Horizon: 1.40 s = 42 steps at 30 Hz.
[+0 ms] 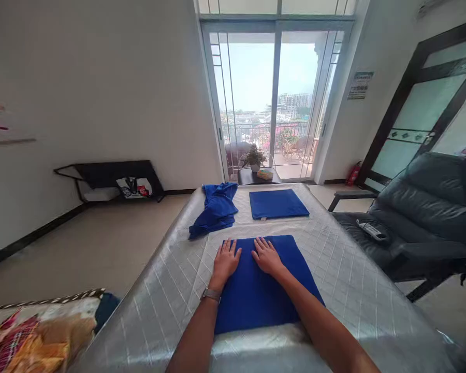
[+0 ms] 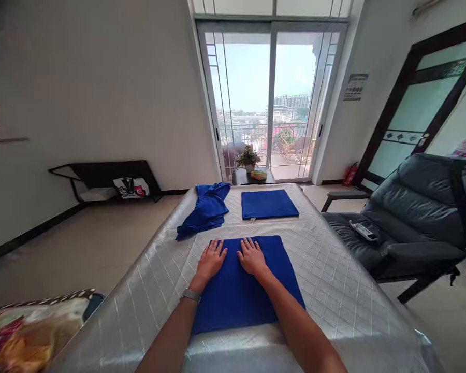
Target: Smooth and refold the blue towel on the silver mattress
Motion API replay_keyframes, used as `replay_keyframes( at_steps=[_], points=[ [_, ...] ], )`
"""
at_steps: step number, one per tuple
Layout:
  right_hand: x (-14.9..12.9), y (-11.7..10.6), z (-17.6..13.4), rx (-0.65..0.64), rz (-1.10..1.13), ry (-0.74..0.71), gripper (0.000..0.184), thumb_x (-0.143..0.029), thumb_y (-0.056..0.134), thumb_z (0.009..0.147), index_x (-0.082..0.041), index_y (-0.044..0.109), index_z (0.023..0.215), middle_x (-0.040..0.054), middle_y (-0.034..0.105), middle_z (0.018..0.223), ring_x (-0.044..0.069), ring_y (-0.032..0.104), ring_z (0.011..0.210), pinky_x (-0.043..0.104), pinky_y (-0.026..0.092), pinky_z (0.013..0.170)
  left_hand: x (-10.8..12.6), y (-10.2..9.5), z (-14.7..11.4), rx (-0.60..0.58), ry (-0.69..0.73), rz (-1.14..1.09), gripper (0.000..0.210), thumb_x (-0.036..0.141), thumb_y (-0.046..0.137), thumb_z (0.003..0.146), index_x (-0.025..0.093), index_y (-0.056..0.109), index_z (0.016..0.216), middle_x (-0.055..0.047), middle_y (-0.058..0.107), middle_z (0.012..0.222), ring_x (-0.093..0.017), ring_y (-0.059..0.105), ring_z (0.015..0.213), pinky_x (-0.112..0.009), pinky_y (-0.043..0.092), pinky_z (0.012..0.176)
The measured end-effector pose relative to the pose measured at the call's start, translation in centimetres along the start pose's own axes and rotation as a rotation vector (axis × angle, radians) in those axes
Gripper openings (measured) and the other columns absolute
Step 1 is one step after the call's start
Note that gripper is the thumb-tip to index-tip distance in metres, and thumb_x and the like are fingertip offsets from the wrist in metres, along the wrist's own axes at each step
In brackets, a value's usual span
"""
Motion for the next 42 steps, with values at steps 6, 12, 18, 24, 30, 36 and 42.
replay_keyframes(
  at_steps=[6,12,18,24,30,36,42],
  points=[
    [4.0,-1.4,-0.3,-0.097,0.032,0.075,0.067,-0.052,0.015,0.103,-0.016,0.029,0.158,0.0042,0.024,0.164,0.021,0.015,0.152,0.040,0.012,0.123,-0.1,0.0,0.2,-0.022,-0.019,-0.026,0.059,0.046,0.030,0.104,0.013,0.041,0.151,-0.014,0.038,0.158,-0.028,0.034,0.147,-0.046,0.030,0.119],
    [8.1,-1.7,-1.2,-0.055,-0.075,0.136,0.063,-0.048,0.016,0.104,-0.019,0.025,0.159,0.0024,0.021,0.165,0.018,0.013,0.153,0.038,0.005,0.123,-0.2,0.2,0.2,-0.020,-0.026,-0.027,0.059,0.046,0.029,0.104,0.014,0.040,0.152,-0.014,0.037,0.159,-0.027,0.033,0.147,-0.046,0.029,0.120],
    [9.9,-1.7,-1.6,-0.049,-0.121,0.213,0.062,-0.048,0.016,0.104,-0.019,0.025,0.159,0.0019,0.020,0.165,0.019,0.012,0.153,0.041,0.007,0.123,-0.3,0.2,0.2,-0.041,-0.029,-0.016,0.058,0.045,0.028,0.104,0.015,0.038,0.153,-0.014,0.035,0.160,-0.028,0.030,0.148,-0.049,0.027,0.120],
    [11.2,-2.6,-1.9,-0.058,-0.139,0.265,0.063,-0.046,0.015,0.105,-0.015,0.022,0.159,0.0048,0.018,0.166,0.019,0.011,0.153,0.040,0.011,0.123,-0.3,0.3,0.3,-0.024,-0.037,-0.020,0.059,0.046,0.027,0.104,0.015,0.039,0.153,-0.014,0.035,0.160,-0.028,0.031,0.148,-0.048,0.026,0.121],
    [9.9,-2.9,-2.2,-0.014,-0.170,0.236,0.067,-0.048,0.014,0.104,-0.011,0.025,0.158,0.0076,0.021,0.165,0.021,0.011,0.153,0.042,0.008,0.124,-0.4,0.5,0.3,-0.014,-0.044,-0.040,0.060,0.047,0.027,0.103,0.016,0.040,0.152,-0.013,0.036,0.160,-0.028,0.031,0.148,-0.047,0.027,0.120],
    [6.2,-1.3,-2.1,-0.052,-0.122,0.047,0.069,-0.053,0.011,0.103,-0.015,0.022,0.159,0.0056,0.018,0.165,0.019,0.010,0.153,0.040,0.006,0.124,-0.3,0.5,0.3,-0.009,-0.033,-0.057,0.059,0.046,0.029,0.103,0.015,0.040,0.152,-0.015,0.036,0.159,-0.028,0.032,0.148,-0.048,0.027,0.120],
    [7.0,-0.8,-1.9,-0.090,-0.105,0.082,0.068,-0.052,0.010,0.103,-0.016,0.019,0.160,0.0036,0.016,0.166,0.017,0.009,0.153,0.039,0.006,0.124,-0.4,0.5,0.3,-0.013,-0.036,-0.048,0.058,0.045,0.029,0.103,0.016,0.041,0.152,-0.014,0.038,0.159,-0.028,0.032,0.147,-0.048,0.026,0.120]
  ],
)
Point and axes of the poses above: each hand's wrist, its own z-axis towards the middle knuckle, its own y-axis out of the palm, x = y × z, the point moved 4 cm from there along z, towards the middle knuckle
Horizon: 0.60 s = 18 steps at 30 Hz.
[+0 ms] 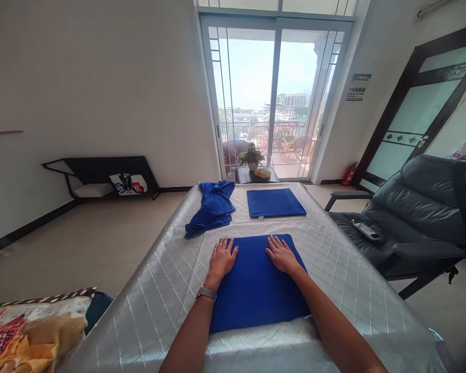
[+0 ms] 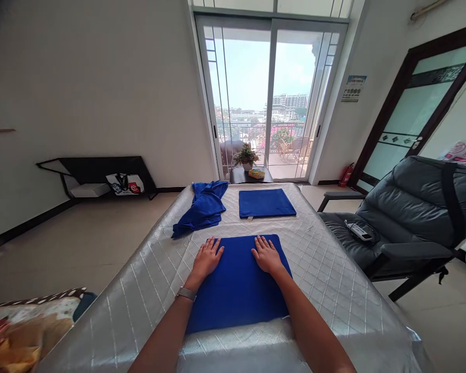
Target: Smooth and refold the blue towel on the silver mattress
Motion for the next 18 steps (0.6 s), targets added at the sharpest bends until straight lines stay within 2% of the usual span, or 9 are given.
replay_keyframes(
  at_steps=[8,18],
  points=[
    [4.8,-0.7,0.1,0.018,-0.014,0.224,0.065,-0.044,0.013,0.103,-0.014,0.018,0.160,0.0045,0.015,0.166,0.017,0.009,0.153,0.040,0.009,0.123,-0.1,-0.4,0.0,-0.024,-0.008,0.016,0.058,0.046,0.027,0.103,0.018,0.039,0.153,-0.013,0.036,0.160,-0.027,0.032,0.148,-0.048,0.025,0.120],
    [4.8,-0.7,-0.1,0.059,0.001,0.211,0.065,-0.044,0.012,0.103,-0.012,0.018,0.160,0.0055,0.016,0.166,0.017,0.008,0.153,0.040,0.007,0.123,-0.2,-0.1,0.0,-0.020,-0.010,0.036,0.059,0.047,0.026,0.103,0.019,0.038,0.153,-0.012,0.036,0.160,-0.026,0.031,0.148,-0.048,0.026,0.120]
  ],
)
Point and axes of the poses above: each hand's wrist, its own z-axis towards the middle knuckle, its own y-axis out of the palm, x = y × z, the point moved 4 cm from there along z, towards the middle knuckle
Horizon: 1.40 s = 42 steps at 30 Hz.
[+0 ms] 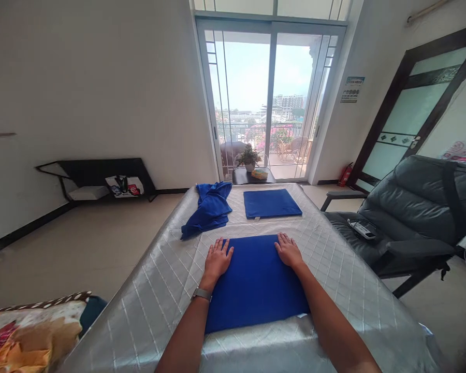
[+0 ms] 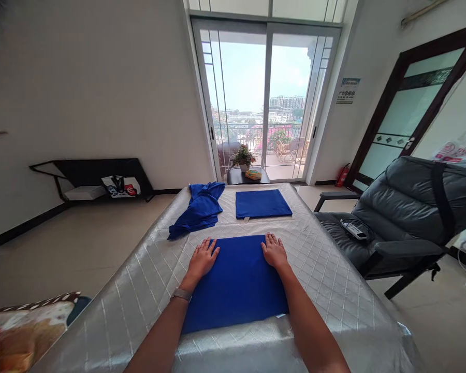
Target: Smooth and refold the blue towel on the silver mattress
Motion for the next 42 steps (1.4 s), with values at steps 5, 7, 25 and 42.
replay_keyframes(
  at_steps=[5,7,25,42],
  points=[
    [0.0,-0.1,0.0,-0.012,0.017,0.003,0.065,-0.044,0.013,0.103,-0.012,0.018,0.160,0.0048,0.016,0.166,0.016,0.007,0.153,0.039,0.005,0.123,0.2,0.0,-0.1,-0.005,0.010,0.019,0.060,0.047,0.027,0.103,0.017,0.036,0.154,-0.014,0.033,0.161,-0.027,0.030,0.149,-0.049,0.024,0.120],
    [-0.1,-0.1,-0.1,-0.007,0.031,0.007,0.066,-0.044,0.014,0.103,-0.012,0.018,0.160,0.0048,0.016,0.166,0.017,0.008,0.153,0.039,0.005,0.123,0.1,-0.1,-0.1,-0.024,0.012,0.031,0.061,0.047,0.026,0.103,0.016,0.035,0.154,-0.015,0.032,0.161,-0.028,0.029,0.149,-0.049,0.024,0.121],
    [1.0,0.9,-0.4,0.027,-0.022,-0.090,0.066,-0.028,0.031,0.096,-0.016,0.021,0.160,0.0029,0.015,0.166,0.016,0.009,0.153,0.034,0.004,0.124,23.6,0.7,3.2,0.007,0.336,-0.376,0.054,0.037,0.026,0.105,0.016,0.036,0.154,-0.016,0.038,0.158,-0.024,0.031,0.148,-0.047,0.031,0.118],
    [-0.3,-0.6,-0.8,0.047,0.077,0.000,0.063,-0.039,0.019,0.102,-0.012,0.022,0.159,0.0060,0.019,0.165,0.018,0.011,0.153,0.040,0.007,0.123,12.6,0.8,2.4,-0.066,0.129,-0.129,0.070,0.059,0.014,0.101,0.018,0.039,0.153,-0.011,0.035,0.160,-0.025,0.027,0.150,-0.047,0.022,0.122]
  ],
)
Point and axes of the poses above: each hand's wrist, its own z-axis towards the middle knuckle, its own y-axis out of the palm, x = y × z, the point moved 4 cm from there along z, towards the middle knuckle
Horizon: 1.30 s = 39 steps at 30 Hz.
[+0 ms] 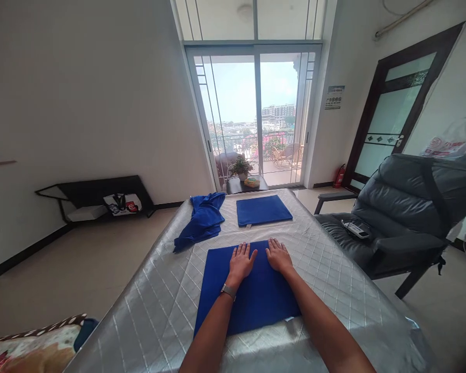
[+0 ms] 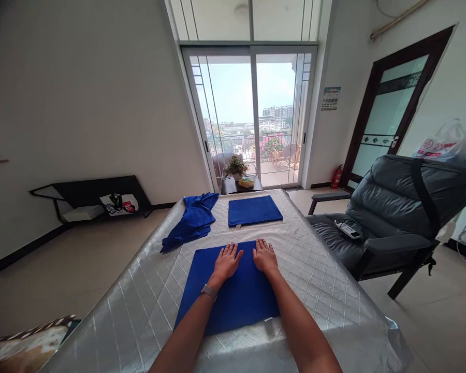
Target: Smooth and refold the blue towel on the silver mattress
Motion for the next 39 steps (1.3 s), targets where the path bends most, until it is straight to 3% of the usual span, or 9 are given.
replay_keyframes(
  at_steps=[8,13,20,24,28,32,34,36,39],
  points=[
    [-0.1,-0.1,-0.1,-0.014,0.012,0.011,0.064,-0.040,0.017,0.102,-0.011,0.020,0.159,0.0050,0.018,0.166,0.017,0.010,0.153,0.039,0.006,0.123,-9.9,-1.8,-2.2,0.011,-0.116,0.154,0.062,0.049,0.020,0.104,0.016,0.038,0.153,-0.015,0.034,0.160,-0.027,0.029,0.149,-0.048,0.026,0.120],
    [0.0,0.2,0.1,-0.010,-0.012,0.007,0.064,-0.040,0.017,0.102,-0.011,0.021,0.159,0.0044,0.018,0.166,0.016,0.010,0.153,0.039,0.006,0.123,-13.7,-1.8,-3.1,0.033,-0.134,0.187,0.058,0.045,0.024,0.104,0.017,0.038,0.153,-0.014,0.037,0.159,-0.027,0.032,0.148,-0.047,0.029,0.119],
    [0.0,0.2,0.3,-0.024,-0.095,0.003,0.063,-0.037,0.017,0.102,-0.010,0.021,0.159,0.0060,0.018,0.165,0.018,0.013,0.153,0.041,0.010,0.123,-14.4,-1.2,-3.1,0.094,-0.129,0.149,0.065,0.049,0.023,0.103,0.009,0.039,0.151,-0.017,0.036,0.158,-0.028,0.033,0.147,-0.047,0.028,0.120],
    [-0.9,-0.8,0.4,0.018,-0.221,0.011,0.062,-0.033,0.023,0.101,-0.006,0.030,0.156,0.0119,0.025,0.163,0.025,0.017,0.152,0.048,0.007,0.122,-14.3,-1.0,-3.0,0.134,-0.131,0.136,0.065,0.050,0.022,0.103,0.009,0.041,0.150,-0.017,0.040,0.156,-0.029,0.034,0.146,-0.047,0.028,0.120],
    [-6.0,-1.5,0.3,0.115,-0.213,-0.076,0.059,-0.027,0.025,0.100,-0.004,0.037,0.152,0.0155,0.028,0.161,0.027,0.020,0.151,0.047,0.008,0.122,-14.2,-0.8,-2.8,0.151,-0.148,0.114,0.063,0.049,0.023,0.103,0.011,0.042,0.150,-0.017,0.042,0.155,-0.028,0.037,0.145,-0.048,0.030,0.119],
    [-13.8,0.5,-0.1,0.047,-0.064,-0.308,0.060,-0.038,0.023,0.103,-0.011,0.036,0.154,0.0109,0.031,0.161,0.022,0.022,0.151,0.041,0.014,0.123,-14.1,-1.0,-2.9,0.158,-0.136,0.120,0.062,0.047,0.024,0.104,0.009,0.042,0.149,-0.018,0.042,0.155,-0.028,0.037,0.145,-0.047,0.029,0.119],
    [-16.5,1.8,-0.2,0.009,-0.015,-0.387,0.061,-0.041,0.022,0.103,-0.012,0.034,0.155,0.0097,0.030,0.161,0.021,0.022,0.151,0.041,0.015,0.123,-14.1,-1.0,-3.1,0.162,-0.123,0.128,0.059,0.045,0.026,0.104,0.010,0.044,0.149,-0.017,0.042,0.155,-0.028,0.037,0.145,-0.047,0.030,0.119],
    [-17.4,3.0,-0.1,-0.023,0.013,-0.403,0.061,-0.043,0.022,0.103,-0.013,0.033,0.156,0.0087,0.029,0.162,0.020,0.020,0.151,0.040,0.015,0.123,-14.1,-1.1,-3.2,0.169,-0.111,0.126,0.057,0.043,0.027,0.104,0.012,0.045,0.148,-0.016,0.044,0.154,-0.028,0.037,0.145,-0.047,0.030,0.119],
    [-16.0,3.8,0.3,-0.037,0.031,-0.394,0.062,-0.045,0.021,0.103,-0.015,0.030,0.157,0.0069,0.027,0.163,0.019,0.018,0.152,0.039,0.013,0.123,-14.1,-1.1,-3.2,0.175,-0.111,0.127,0.056,0.042,0.027,0.104,0.013,0.045,0.148,-0.016,0.045,0.154,-0.027,0.038,0.145,-0.047,0.031,0.118]
  ],
)
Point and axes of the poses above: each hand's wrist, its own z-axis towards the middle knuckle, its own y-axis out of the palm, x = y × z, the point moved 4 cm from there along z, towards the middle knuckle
